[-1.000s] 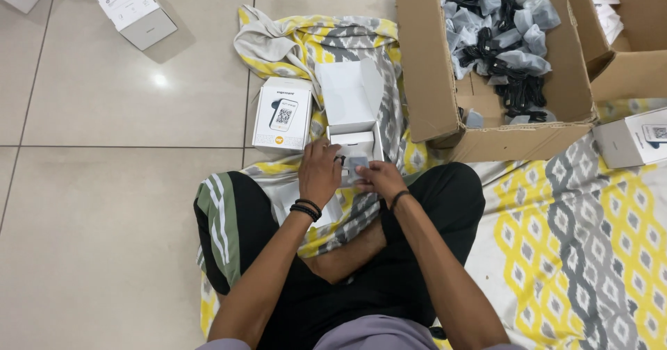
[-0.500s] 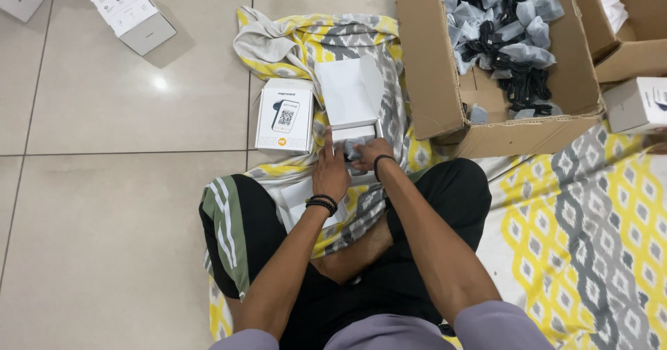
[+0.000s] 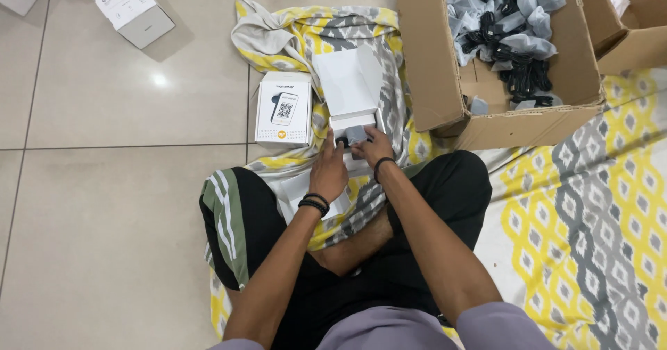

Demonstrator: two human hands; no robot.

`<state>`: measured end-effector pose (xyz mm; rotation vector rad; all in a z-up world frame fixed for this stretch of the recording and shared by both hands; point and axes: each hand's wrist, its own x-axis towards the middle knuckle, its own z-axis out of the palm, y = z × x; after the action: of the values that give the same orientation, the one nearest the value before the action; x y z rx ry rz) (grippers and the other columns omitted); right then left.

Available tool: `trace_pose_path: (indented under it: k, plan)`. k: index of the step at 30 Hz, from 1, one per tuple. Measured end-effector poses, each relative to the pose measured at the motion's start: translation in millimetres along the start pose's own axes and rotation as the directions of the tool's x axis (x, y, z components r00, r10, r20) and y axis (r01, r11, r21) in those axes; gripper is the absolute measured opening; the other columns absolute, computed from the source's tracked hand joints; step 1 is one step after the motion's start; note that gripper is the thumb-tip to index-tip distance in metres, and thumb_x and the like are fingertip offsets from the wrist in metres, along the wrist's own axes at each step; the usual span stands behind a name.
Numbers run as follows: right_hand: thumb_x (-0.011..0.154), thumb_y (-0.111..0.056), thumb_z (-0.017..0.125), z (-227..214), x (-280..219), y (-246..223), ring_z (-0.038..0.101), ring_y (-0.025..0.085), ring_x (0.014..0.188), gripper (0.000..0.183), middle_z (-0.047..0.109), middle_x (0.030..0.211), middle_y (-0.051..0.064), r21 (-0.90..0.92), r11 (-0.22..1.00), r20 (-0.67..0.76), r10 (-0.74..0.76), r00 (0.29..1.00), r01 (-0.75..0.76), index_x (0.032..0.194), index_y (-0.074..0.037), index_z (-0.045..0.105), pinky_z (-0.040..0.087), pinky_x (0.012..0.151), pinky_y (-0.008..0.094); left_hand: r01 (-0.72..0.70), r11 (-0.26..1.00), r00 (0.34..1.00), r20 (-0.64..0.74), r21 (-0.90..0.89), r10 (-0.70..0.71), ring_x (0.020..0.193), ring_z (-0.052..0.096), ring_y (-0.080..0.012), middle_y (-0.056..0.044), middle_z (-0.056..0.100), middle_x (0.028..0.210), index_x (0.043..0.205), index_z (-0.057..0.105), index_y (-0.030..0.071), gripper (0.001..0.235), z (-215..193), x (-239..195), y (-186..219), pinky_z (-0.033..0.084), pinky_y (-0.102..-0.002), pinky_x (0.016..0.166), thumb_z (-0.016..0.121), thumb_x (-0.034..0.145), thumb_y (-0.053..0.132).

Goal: Unboxing and inspecting smart home security cameras.

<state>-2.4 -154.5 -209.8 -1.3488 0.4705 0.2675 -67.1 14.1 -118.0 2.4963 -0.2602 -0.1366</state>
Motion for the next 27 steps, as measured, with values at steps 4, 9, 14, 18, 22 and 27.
trace_pose_path:
  k: [4,9,14,18,22,27]
  plan:
    - [0.076,0.014,0.065,-0.5,-53.7,-22.5,0.073,0.021,0.091,0.06,0.057,0.135,0.014,-0.168,0.98,0.016,-0.103,0.995,0.104,0.133,-0.002,0.051,0.062,0.072,0.03,-0.025,0.999,1.0,-0.005,-0.036,0.025,0.138,0.046,-0.041,-0.024,0.038,0.159,0.143,0.052,-0.002,0.056,-51.4,-41.5,5.3,0.04,-0.047,0.113,0.061,0.088,0.003]
    - [0.091,-0.01,0.07,19.9,-171.1,-55.1,0.075,0.021,0.086,0.028,0.076,0.105,0.01,-0.593,0.679,0.155,-0.433,0.888,0.434,0.119,-0.008,0.067,0.06,0.072,0.034,0.14,0.989,0.99,-0.038,0.049,-0.138,0.128,0.054,-0.0376,-0.016,0.06,0.138,0.136,0.058,0.002,0.048,-93.6,-88.0,-8.6,0.043,-0.045,0.109,0.067,0.09,0.015]
    - [0.088,-0.023,0.074,36.5,-199.2,-41.2,0.073,0.031,0.083,0.032,0.075,0.095,0.012,-0.824,0.43,0.25,-0.31,0.917,0.37,0.116,-0.009,0.067,0.057,0.071,0.043,0.116,0.992,0.982,-0.155,0.055,-0.107,0.126,0.053,-0.0392,-0.02,0.059,0.137,0.13,0.062,0.001,0.043,-85.5,-86.5,-21.2,0.044,-0.046,0.106,0.067,0.091,0.017]
    - [0.092,-0.018,0.068,30.8,-197.2,-47.3,0.073,0.034,0.081,0.026,0.074,0.097,0.015,-0.756,0.406,0.336,-0.433,0.837,0.513,0.116,-0.008,0.066,0.058,0.07,0.045,0.169,0.98,0.962,-0.198,-0.108,-0.187,0.126,0.057,-0.0385,-0.019,0.064,0.134,0.133,0.061,0.001,0.042,-80.7,-70.9,-48.1,0.045,-0.045,0.106,0.056,0.104,0.031]
    - [0.094,-0.016,0.066,12.0,-211.7,-105.0,0.074,0.033,0.079,0.023,0.074,0.098,0.016,-0.7,0.416,0.304,-0.561,0.77,0.58,0.115,-0.007,0.064,0.059,0.068,0.043,0.379,0.779,0.885,-0.05,-0.5,-0.463,0.12,0.066,-0.0317,-0.015,0.073,0.124,0.128,0.066,0.005,0.051,-107.4,-65.1,-50.7,0.05,-0.04,0.101,0.042,0.104,0.044]
    - [0.1,-0.012,0.064,-10.2,-200.1,-136.7,0.074,0.035,0.081,0.019,0.072,0.09,0.019,-0.719,0.349,0.217,-0.709,0.671,0.601,0.115,-0.002,0.059,0.058,0.067,0.042,0.544,0.24,0.803,0.415,-0.804,-0.429,0.121,0.062,-0.0225,-0.014,0.063,0.132,0.144,0.046,0.007,0.069,-124.4,-55.9,-17.8,0.055,-0.041,0.098,0.041,0.1,0.059]
